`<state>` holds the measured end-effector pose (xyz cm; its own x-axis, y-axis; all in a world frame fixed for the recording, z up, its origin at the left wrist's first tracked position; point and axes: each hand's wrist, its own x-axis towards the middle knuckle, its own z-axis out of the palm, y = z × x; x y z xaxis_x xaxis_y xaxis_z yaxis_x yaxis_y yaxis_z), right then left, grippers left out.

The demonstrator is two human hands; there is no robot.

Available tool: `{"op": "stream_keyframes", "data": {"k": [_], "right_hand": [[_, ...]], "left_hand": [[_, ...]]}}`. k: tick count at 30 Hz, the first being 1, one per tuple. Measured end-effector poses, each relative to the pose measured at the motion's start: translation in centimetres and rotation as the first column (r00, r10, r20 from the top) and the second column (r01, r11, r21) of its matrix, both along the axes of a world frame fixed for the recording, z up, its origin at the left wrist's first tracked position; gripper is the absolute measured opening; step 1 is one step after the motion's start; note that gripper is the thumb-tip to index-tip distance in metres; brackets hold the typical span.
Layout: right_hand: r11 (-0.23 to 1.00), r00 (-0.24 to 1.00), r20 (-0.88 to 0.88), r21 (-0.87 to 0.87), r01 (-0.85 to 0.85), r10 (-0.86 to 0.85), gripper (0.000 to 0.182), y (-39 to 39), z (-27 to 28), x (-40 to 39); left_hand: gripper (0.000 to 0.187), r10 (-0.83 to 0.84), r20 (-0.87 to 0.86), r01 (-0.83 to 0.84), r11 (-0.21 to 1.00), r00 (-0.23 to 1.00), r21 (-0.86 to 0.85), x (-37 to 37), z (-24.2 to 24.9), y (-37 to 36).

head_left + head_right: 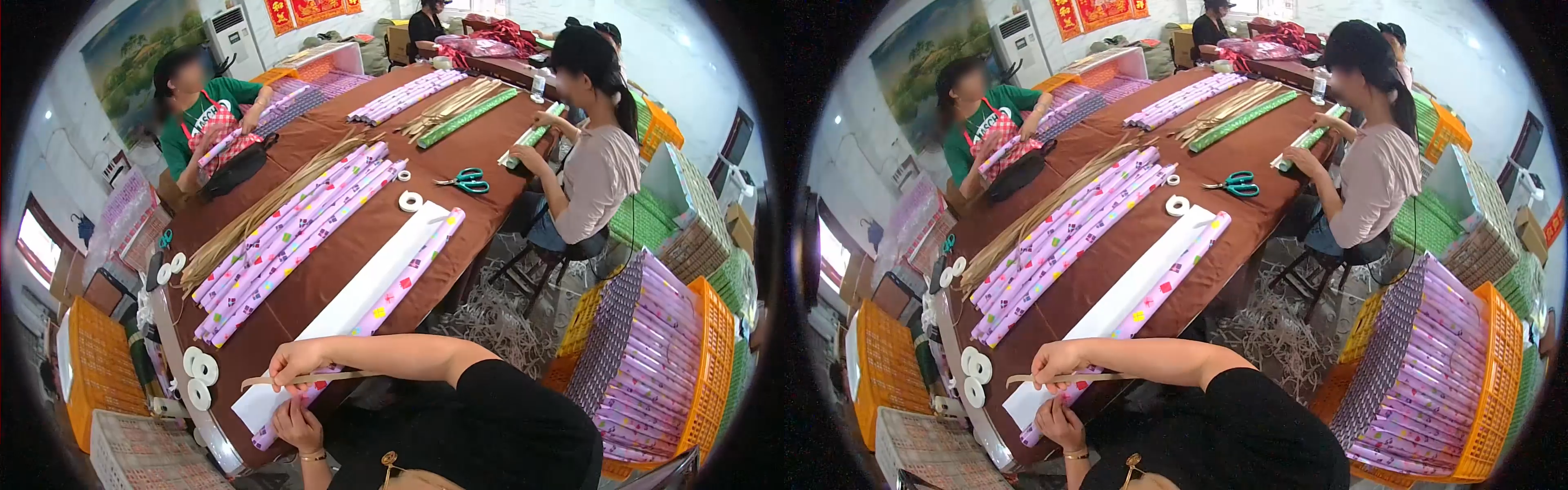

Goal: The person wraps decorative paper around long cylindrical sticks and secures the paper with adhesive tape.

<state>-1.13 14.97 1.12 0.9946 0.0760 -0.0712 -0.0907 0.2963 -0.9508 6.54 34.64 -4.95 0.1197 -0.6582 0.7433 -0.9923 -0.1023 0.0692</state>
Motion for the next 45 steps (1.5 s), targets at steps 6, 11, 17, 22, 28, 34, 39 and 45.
{"op": "stream_keyframes", "data": {"k": [6,11,17,22,28,34,39,45], "right_hand": [[0.997,1.000,-0.003,0.079,-0.007,0.008,0.018,-0.8,-1.1,1.2],[0.994,0.998,0.004,0.096,-0.056,0.056,0.019,-1.0,-1.0,1.2],[0.996,0.993,-0.084,0.051,-0.079,0.083,0.022,-1.0,-0.5,1.2],[0.994,0.981,-0.179,0.092,-0.053,0.068,0.020,-1.1,0.4,0.8],[0.995,0.971,-0.222,0.056,-0.078,0.089,0.020,-1.2,0.7,1.2],[0.992,0.965,-0.241,0.092,-0.088,0.108,0.020,-1.2,0.4,1.3],[0.990,0.960,-0.255,0.114,-0.084,0.111,0.020,-1.2,0.0,1.4],[0.998,0.944,-0.324,0.022,-0.061,0.064,0.019,-1.0,0.4,1.5]], "left_hand": [[0.021,0.018,-0.073,-0.013,0.998,0.997,0.065,0.0,-0.1,0.2],[0.022,0.045,-0.099,-0.037,0.996,0.994,0.085,0.1,0.2,0.0],[0.020,0.032,-0.137,-0.020,0.996,0.990,0.089,0.2,0.9,-0.2],[0.022,0.085,-0.148,-0.070,0.992,0.985,0.102,0.2,1.1,-0.2],[0.024,0.036,-0.149,-0.021,0.995,0.988,0.101,0.5,1.6,-0.3],[0.021,0.028,-0.184,-0.007,0.993,0.982,0.115,0.5,1.5,-0.4],[0.020,0.029,-0.182,-0.010,0.994,0.983,0.105,0.4,1.9,-0.5],[0.019,0.060,-0.183,-0.040,0.993,0.981,0.111,0.7,1.1,-0.4]]}}
